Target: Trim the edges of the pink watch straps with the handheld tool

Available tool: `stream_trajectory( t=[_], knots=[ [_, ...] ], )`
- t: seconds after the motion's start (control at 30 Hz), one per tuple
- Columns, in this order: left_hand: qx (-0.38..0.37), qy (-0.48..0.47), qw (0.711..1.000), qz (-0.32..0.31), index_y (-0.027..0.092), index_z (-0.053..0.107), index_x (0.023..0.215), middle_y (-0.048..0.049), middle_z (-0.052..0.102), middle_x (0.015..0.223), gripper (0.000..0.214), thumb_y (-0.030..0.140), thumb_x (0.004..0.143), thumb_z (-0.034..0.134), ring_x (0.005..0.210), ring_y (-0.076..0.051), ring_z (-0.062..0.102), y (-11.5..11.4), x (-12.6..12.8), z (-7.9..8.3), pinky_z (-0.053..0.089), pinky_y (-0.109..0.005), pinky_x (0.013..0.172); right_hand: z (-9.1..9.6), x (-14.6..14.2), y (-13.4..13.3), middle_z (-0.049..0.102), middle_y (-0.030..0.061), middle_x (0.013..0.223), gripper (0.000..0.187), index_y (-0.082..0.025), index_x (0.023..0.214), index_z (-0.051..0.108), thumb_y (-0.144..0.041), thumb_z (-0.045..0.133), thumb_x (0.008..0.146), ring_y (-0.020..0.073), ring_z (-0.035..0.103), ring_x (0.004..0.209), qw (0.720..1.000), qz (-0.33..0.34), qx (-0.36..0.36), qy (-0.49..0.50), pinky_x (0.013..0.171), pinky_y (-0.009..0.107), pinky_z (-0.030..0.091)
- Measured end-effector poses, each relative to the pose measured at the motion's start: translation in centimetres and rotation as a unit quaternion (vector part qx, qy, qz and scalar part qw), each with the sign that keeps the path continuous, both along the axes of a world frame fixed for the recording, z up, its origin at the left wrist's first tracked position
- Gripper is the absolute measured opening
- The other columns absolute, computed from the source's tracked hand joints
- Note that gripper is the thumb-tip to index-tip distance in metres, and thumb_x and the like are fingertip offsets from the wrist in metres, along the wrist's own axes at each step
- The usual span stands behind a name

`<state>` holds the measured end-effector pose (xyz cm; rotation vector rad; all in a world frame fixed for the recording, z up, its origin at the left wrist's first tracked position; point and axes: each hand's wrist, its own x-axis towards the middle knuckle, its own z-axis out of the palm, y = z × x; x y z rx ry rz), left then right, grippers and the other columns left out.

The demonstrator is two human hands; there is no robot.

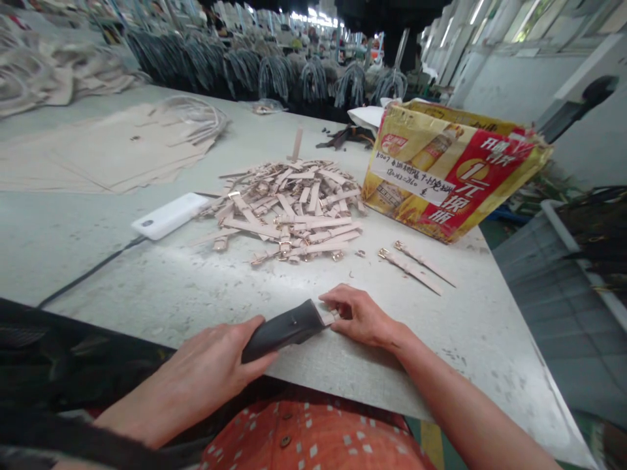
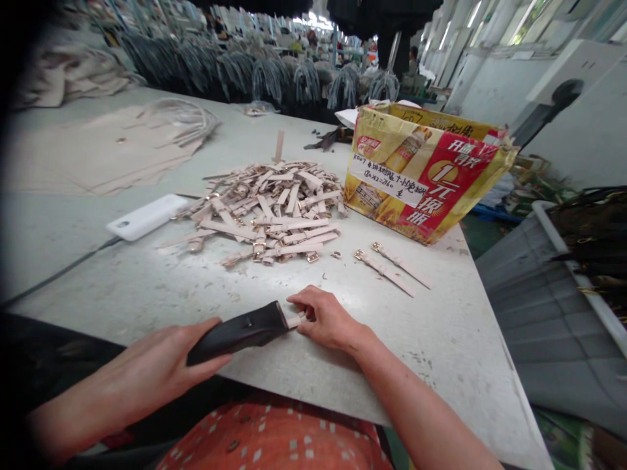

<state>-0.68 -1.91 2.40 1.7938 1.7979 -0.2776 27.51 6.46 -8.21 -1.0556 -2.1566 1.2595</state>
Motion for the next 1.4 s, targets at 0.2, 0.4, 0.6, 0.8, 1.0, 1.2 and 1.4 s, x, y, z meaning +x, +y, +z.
stream_trajectory(
  t=[0.2,0.4,0.6,0.8,1.0,1.2,1.4],
  knots=[
    [0.051,-0.032,0.998,0.003,0.027,0.076,0.106,-0.0085,0.09,0.097,0.034,0.054,0.094,0.059,0.091,-0.032,0.085,1.2,1.2,-1.2,0.052,-0.036,0.077,1.8,0.1,0.2,0.069,0.0043,0.117,0.029,-0.018,0.101,0.085,0.0,0.089,0.079,0.0144,0.06,0.086,0.997,-0.012,0.016,-0.07,0.08,0.029,0.05],
    [0.068,-0.06,0.996,0.003,0.027,0.075,0.103,-0.0086,0.089,0.096,0.036,0.056,0.094,0.057,0.091,-0.032,0.085,0.7,0.5,-1.8,0.052,-0.038,0.078,3.3,1.7,0.7,0.069,0.0041,0.111,0.037,-0.021,0.106,0.086,0.001,0.09,0.076,0.0224,0.066,0.103,0.993,0.014,0.044,-0.105,0.09,0.032,0.05],
    [0.035,-0.038,0.998,0.032,0.027,0.075,0.11,-0.0113,0.09,0.103,0.05,0.066,0.093,0.049,0.102,-0.038,0.086,-0.9,-1.6,-1.9,0.056,-0.042,0.085,3.0,2.1,0.9,0.069,0.0023,0.096,0.02,-0.02,0.093,0.084,-0.001,0.084,0.086,0.0201,0.064,0.093,0.992,0.03,0.07,-0.105,0.083,0.03,0.046],
    [0.053,-0.084,0.994,0.039,0.028,0.077,0.107,-0.0061,0.09,0.099,0.041,0.061,0.095,0.055,0.096,-0.033,0.086,-1.0,-1.1,-2.8,0.054,-0.039,0.082,3.2,1.3,0.3,0.067,0.0015,0.093,0.014,-0.02,0.088,0.084,-0.006,0.086,0.088,0.0188,0.063,0.09,0.989,0.051,0.072,-0.117,0.079,0.028,0.042],
    [0.065,-0.092,0.993,0.035,0.028,0.076,0.105,-0.0067,0.091,0.098,0.038,0.06,0.096,0.057,0.097,-0.034,0.087,-0.6,-1.2,-3.7,0.055,-0.039,0.082,2.7,0.5,-0.6,0.064,0.0012,0.091,0.016,-0.019,0.081,0.079,-0.009,0.086,0.091,0.0177,0.06,0.086,0.986,0.021,0.09,-0.138,0.078,0.028,0.04],
    [0.094,-0.07,0.992,0.044,0.027,0.078,0.112,-0.0103,0.092,0.102,0.045,0.063,0.095,0.056,0.101,-0.038,0.088,-0.3,-2.4,-5.3,0.058,-0.042,0.084,1.7,-1.2,-1.4,0.061,-0.0005,0.086,0.015,-0.02,0.084,0.077,-0.012,0.085,0.094,0.0176,0.059,0.082,0.983,-0.021,0.099,-0.154,0.075,0.029,0.036],
    [0.111,-0.077,0.989,0.06,0.029,0.08,0.113,-0.008,0.092,0.096,0.044,0.063,0.094,0.061,0.1,-0.037,0.089,-1.2,-2.7,-4.8,0.062,-0.04,0.085,1.9,1.3,0.4,0.073,0.0012,0.087,0.006,-0.022,0.092,0.083,-0.017,0.083,0.095,0.0187,0.065,0.082,0.98,-0.05,0.131,-0.141,0.076,0.028,0.041]
  ],
)
